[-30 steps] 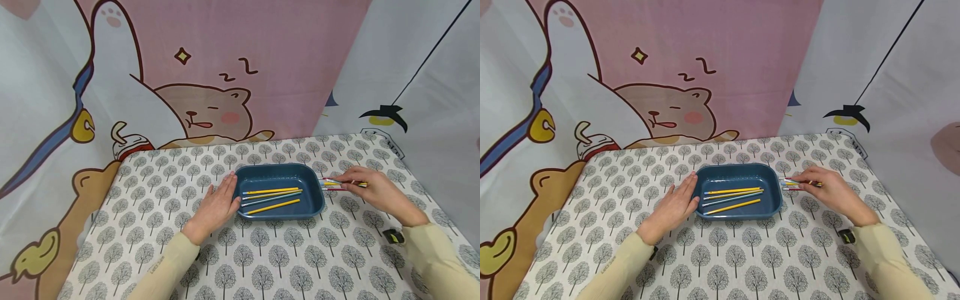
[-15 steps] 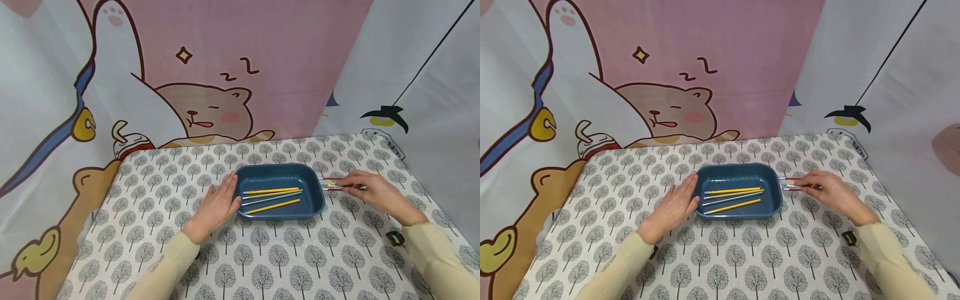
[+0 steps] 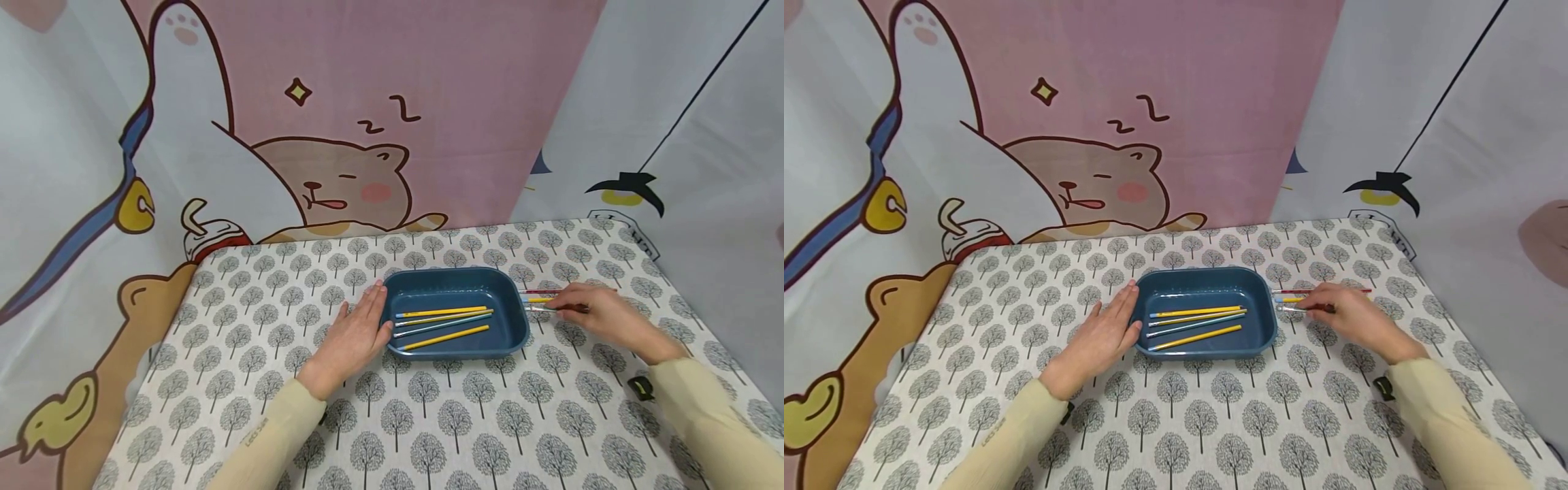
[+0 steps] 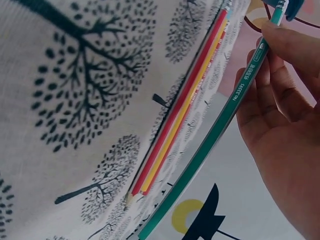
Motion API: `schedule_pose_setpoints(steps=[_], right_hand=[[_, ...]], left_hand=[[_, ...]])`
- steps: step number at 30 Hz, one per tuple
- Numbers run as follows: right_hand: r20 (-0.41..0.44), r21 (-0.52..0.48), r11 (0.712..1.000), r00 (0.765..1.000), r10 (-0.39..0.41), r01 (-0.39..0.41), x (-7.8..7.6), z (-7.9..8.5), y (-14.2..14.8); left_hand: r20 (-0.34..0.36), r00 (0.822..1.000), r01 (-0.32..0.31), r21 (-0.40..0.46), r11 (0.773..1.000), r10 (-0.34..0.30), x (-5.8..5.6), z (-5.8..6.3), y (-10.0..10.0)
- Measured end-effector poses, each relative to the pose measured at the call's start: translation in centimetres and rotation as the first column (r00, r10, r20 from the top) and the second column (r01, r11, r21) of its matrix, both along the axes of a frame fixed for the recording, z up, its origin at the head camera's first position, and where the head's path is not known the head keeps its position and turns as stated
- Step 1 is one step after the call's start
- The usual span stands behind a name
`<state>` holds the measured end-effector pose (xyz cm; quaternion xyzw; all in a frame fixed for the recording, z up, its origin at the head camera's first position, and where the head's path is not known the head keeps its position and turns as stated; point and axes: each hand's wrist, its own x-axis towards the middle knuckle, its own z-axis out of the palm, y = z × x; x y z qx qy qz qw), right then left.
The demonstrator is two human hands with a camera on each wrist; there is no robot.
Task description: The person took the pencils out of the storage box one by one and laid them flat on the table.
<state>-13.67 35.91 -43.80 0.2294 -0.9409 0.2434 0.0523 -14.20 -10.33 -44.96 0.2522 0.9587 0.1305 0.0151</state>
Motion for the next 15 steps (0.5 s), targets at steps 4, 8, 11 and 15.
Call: schedule_pose_setpoints(steps=[4, 8, 11, 15], right_hand=[[0.02, 0.027, 1.0, 1.0, 0.001, -0.001, -0.14, -0.26, -0.03], [0.047, 0.056, 0.998, 0.999, 0.001, -0.003, -0.32, -0.37, -0.05], [0.086, 0.043, 0.999, 0.996, 0.012, -0.016, -0.48, -0.49, 0.01], [0.125, 0.039, 0.999, 0.992, 0.006, -0.011, -0.69, -0.66, 0.06]], left_hand=[[-0.006, 1.0, -0.003, -0.002, 1.0, 0.003, 0.01, -0.03, 0.0], [-0.008, 1.0, -0.003, 0.003, 1.0, 0.003, 0.01, -0.04, 0.0], [-0.008, 1.0, -0.002, 0.006, 1.0, 0.002, 0.0, -0.03, 0.0], [-0.009, 1.0, 0.002, 0.005, 1.0, -0.002, 0.02, 0.02, -0.02]])
